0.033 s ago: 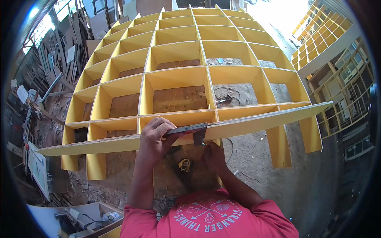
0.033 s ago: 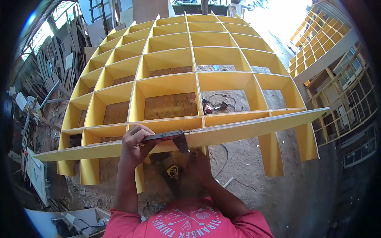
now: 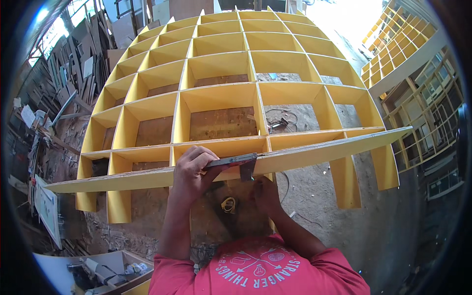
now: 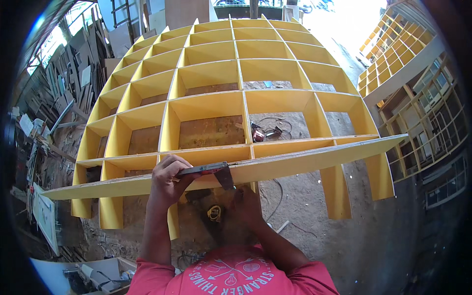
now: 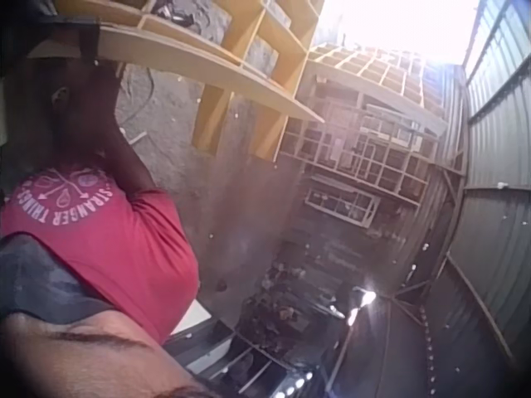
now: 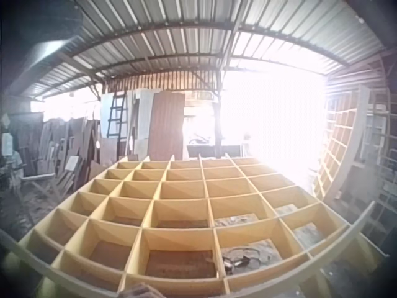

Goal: The person measures and marks a wooden board using a square ruler and a pencil, cuts the board with a circular saw, and then measures and marks the board again with the square ruler and pencil.

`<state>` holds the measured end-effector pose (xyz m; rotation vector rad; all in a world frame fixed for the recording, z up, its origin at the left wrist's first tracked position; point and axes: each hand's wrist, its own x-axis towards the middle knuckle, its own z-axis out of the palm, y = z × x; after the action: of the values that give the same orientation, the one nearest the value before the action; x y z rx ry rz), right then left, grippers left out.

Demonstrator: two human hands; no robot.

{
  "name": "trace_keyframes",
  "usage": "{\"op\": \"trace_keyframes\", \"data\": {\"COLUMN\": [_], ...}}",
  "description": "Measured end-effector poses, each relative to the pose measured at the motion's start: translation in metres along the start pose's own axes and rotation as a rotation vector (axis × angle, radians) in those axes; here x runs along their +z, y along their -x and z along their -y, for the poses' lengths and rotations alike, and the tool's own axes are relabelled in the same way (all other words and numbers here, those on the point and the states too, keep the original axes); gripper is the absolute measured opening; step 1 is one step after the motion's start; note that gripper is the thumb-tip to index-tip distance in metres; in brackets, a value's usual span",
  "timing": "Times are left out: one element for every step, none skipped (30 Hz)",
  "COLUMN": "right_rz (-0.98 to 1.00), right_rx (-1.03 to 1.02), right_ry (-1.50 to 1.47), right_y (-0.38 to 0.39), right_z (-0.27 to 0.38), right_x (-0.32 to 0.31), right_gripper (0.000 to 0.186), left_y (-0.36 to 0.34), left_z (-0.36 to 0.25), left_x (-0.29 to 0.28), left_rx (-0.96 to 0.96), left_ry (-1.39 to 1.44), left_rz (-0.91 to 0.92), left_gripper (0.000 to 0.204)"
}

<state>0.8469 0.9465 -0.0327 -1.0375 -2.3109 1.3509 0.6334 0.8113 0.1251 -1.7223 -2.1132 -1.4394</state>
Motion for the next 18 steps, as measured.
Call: {"op": "trace_keyframes", "data": {"right_rz": [-0.018, -0.027, -0.038, -0.046, -0.055, -0.058, -0.041, -0.023, -0.021, -0.002, 0.017, 0.011, 0.016, 0.020, 0.019, 0.016, 0.012, 0.005], "right_rx": [0.042, 0.062, 0.083, 0.052, 0.020, 0.018, 0.023, 0.027, 0.026, 0.059, 0.093, 0.097, 0.133, 0.169, 0.169, 0.138, 0.106, 0.108], "right_ry": [-0.077, -0.114, -0.152, -0.096, -0.041, -0.040, -0.075, -0.110, -0.109, -0.256, -0.402, -0.401, -0.494, -0.588, -0.590, -0.652, -0.714, -0.714], "right_y": [0.001, 0.001, 0.001, -0.001, -0.003, -0.005, -0.006, -0.007, -0.006, -0.004, -0.002, 0.000, 0.000, 0.000, 0.002, 0.006, 0.010, 0.014], "right_z": [0.005, 0.006, 0.008, 0.006, 0.003, 0.000, -0.003, -0.006, 0.001, 0.009, 0.017, 0.023, 0.031, 0.040, 0.052, 0.066, 0.081, 0.099], "right_x": [-0.002, -0.003, -0.005, -0.006, -0.006, -0.005, -0.003, -0.003, -0.004, -0.005, -0.007, -0.012, -0.017, -0.023, -0.029, -0.037, -0.045, -0.056], "right_gripper": [0.036, 0.036, 0.035, 0.034, 0.033, 0.033, 0.031, 0.029, 0.029, 0.025, 0.022, 0.022, 0.019, 0.016, 0.016, 0.016, 0.017, 0.017], "left_y": [0.000, 0.000, 0.000, 0.000, 0.000, 0.000, -0.001, -0.001, 0.000, 0.001, 0.002, 0.001, 0.000, -0.001, -0.001, -0.001, 0.000, -0.001], "left_z": [0.000, 0.000, -0.001, -0.003, -0.004, -0.004, -0.003, -0.004, -0.003, -0.003, -0.004, -0.005, -0.006, -0.007, -0.006, -0.006, -0.007, -0.007], "left_x": [0.000, -0.001, -0.001, -0.001, -0.001, -0.001, -0.001, -0.001, -0.002, -0.003, -0.003, -0.001, 0.000, 0.002, 0.002, 0.001, 0.001, 0.001], "left_rx": [0.003, 0.005, 0.006, 0.002, -0.002, 0.001, 0.008, 0.014, 0.013, 0.010, 0.008, 0.011, 0.001, -0.008, -0.007, -0.008, -0.008, -0.004], "left_ry": [-0.006, -0.013, -0.011, -0.008, -0.005, -0.004, -0.009, -0.014, -0.015, -0.013, -0.010, -0.004, 0.004, 0.012, 0.012, 0.007, 0.001, 0.006], "left_rz": [0.009, 0.018, 0.017, 0.015, 0.014, 0.012, 0.015, 0.018, 0.017, 0.015, 0.014, 0.017, 0.001, -0.015, -0.013, -0.012, -0.010, -0.005], "left_gripper": [0.019, 0.019, 0.019, 0.018, 0.018, 0.018, 0.019, 0.019, 0.019, 0.019, 0.019, 0.019, 0.021, 0.023, 0.023, 0.023, 0.023, 0.023]}}
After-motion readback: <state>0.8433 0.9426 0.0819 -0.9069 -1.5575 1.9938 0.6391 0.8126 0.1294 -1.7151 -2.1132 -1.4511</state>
